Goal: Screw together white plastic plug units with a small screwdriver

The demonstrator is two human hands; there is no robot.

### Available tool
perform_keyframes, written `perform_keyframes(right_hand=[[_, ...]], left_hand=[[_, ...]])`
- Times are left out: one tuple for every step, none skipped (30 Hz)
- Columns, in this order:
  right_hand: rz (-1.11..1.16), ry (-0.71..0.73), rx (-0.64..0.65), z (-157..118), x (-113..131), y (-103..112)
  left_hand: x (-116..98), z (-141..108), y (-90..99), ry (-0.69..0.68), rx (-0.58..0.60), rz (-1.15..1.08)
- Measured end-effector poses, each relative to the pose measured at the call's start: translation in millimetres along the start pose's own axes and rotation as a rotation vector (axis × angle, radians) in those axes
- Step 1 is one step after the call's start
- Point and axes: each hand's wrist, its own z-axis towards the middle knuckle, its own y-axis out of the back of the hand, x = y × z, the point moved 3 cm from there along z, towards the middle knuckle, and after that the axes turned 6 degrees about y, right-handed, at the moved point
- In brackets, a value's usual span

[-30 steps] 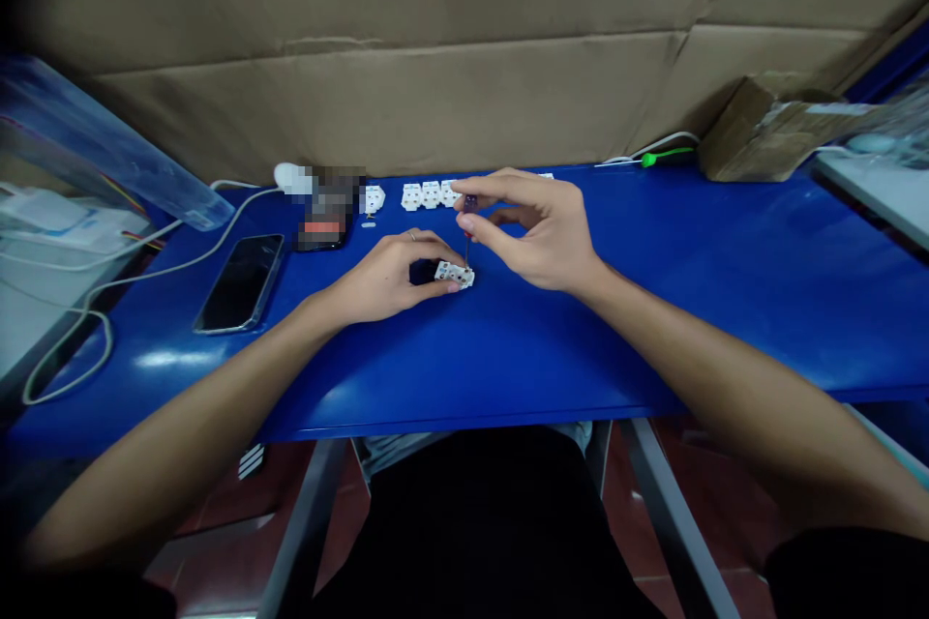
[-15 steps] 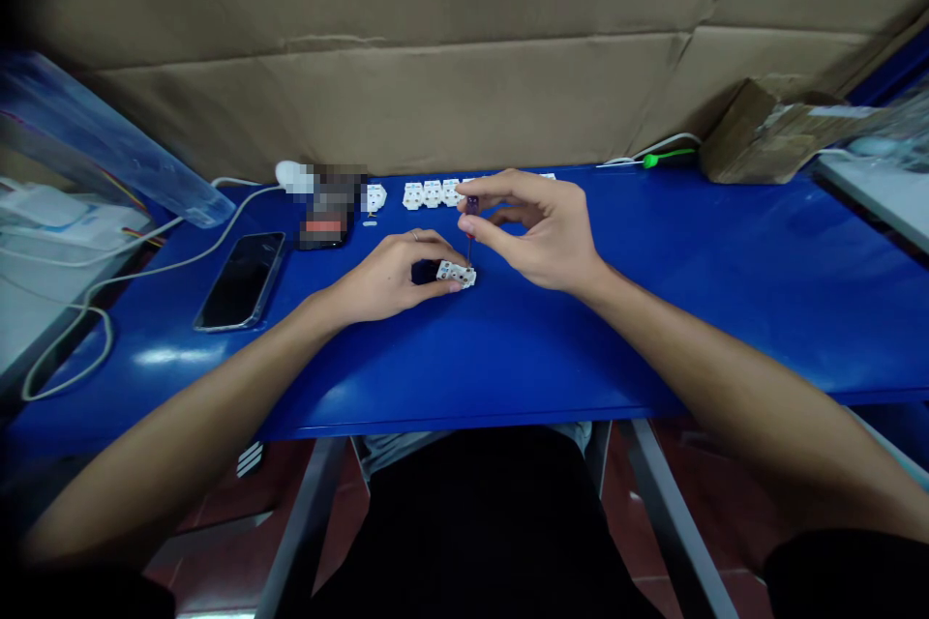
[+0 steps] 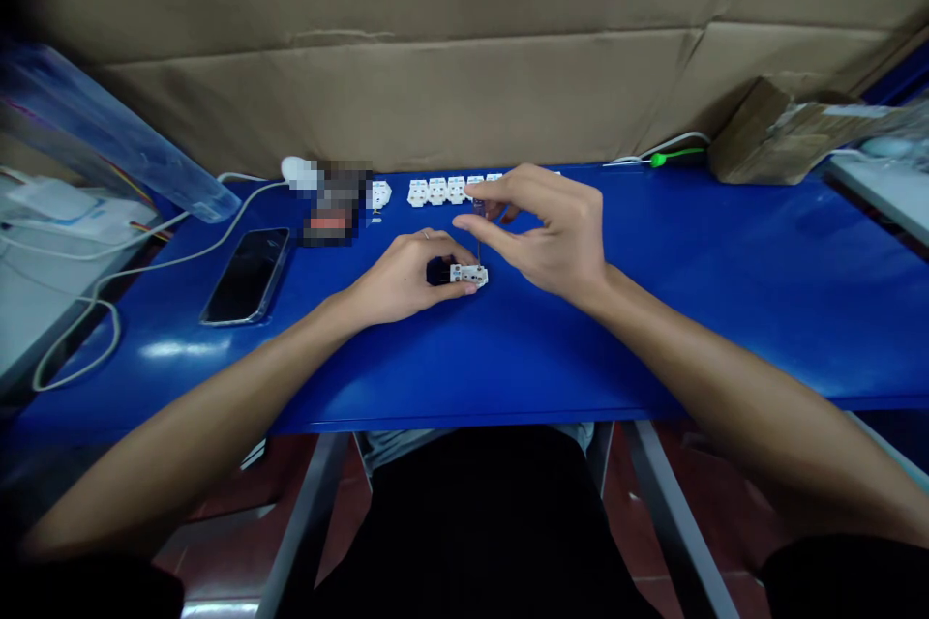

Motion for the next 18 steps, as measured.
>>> perform_keyframes(right_hand=[[0.007, -0.032, -0.001, -0.5, -1.4, -0.5], [0.011, -0.069, -0.002, -1.1, -3.0, -0.8], [0.013, -0.097, -0.006, -1.7, -4.5, -0.9], [0.011, -0.119, -0.009, -2.2, -5.7, -0.8], [0.006, -0.133, -0.011, -2.5, -6.5, -0.6], [0.0, -0.142, -0.012, -2.6, -7.0, -0.4], [-0.006, -0.143, -0.012, -2.7, -7.0, -0.2], [-0.013, -0.141, -0.012, -2.7, -6.7, 0.0], [-0.021, -0.138, -0.012, -2.7, -6.3, 0.0], [-0.026, -0.137, -0.015, -2.8, -5.9, 0.0], [-0.031, -0.139, -0.017, -3.1, -5.7, -0.2], [-0.034, -0.146, -0.019, -3.6, -5.7, -0.5], [-0.036, -0.153, -0.023, -4.2, -6.0, -0.8], [-0.038, -0.157, -0.027, -4.9, -6.4, -1.1], [-0.038, -0.158, -0.031, -5.6, -6.9, -1.5], [-0.035, -0.158, -0.035, -6.3, -7.6, -1.9], [-0.029, -0.156, -0.041, -7.0, -8.2, -2.2], [-0.02, -0.155, -0.046, -7.6, -8.9, -2.5]], left_hand=[[0.1, 0.0, 0.6, 0.02, -0.001, 0.018], [0.4, 0.0, 1.3, 0.041, -0.002, 0.037], [0.9, -0.1, 2.2, 0.06, -0.004, 0.051], [1.4, -0.2, 2.9, 0.075, -0.004, 0.058], [1.7, -0.3, 3.5, 0.083, -0.003, 0.056], [1.9, -0.3, 3.9, 0.08, 0.001, 0.048], [1.8, -0.4, 4.0, 0.072, 0.006, 0.037], [1.8, -0.5, 4.0, 0.062, 0.009, 0.028], [1.8, -0.5, 4.0, 0.054, 0.01, 0.021], [1.8, -0.5, 3.9, 0.047, 0.01, 0.017], [1.9, -0.5, 3.7, 0.042, 0.008, 0.015], [2.1, -0.5, 3.6, 0.039, 0.006, 0.014], [2.4, -0.5, 3.5, 0.036, 0.004, 0.013], [2.7, -0.5, 3.3, 0.034, 0.004, 0.013], [3.1, -0.6, 3.2, 0.032, 0.003, 0.012], [3.5, -0.6, 3.1, 0.031, 0.003, 0.012], [3.9, -0.6, 3.1, 0.03, 0.001, 0.011], [4.2, -0.6, 3.2, 0.029, -0.001, 0.008]])
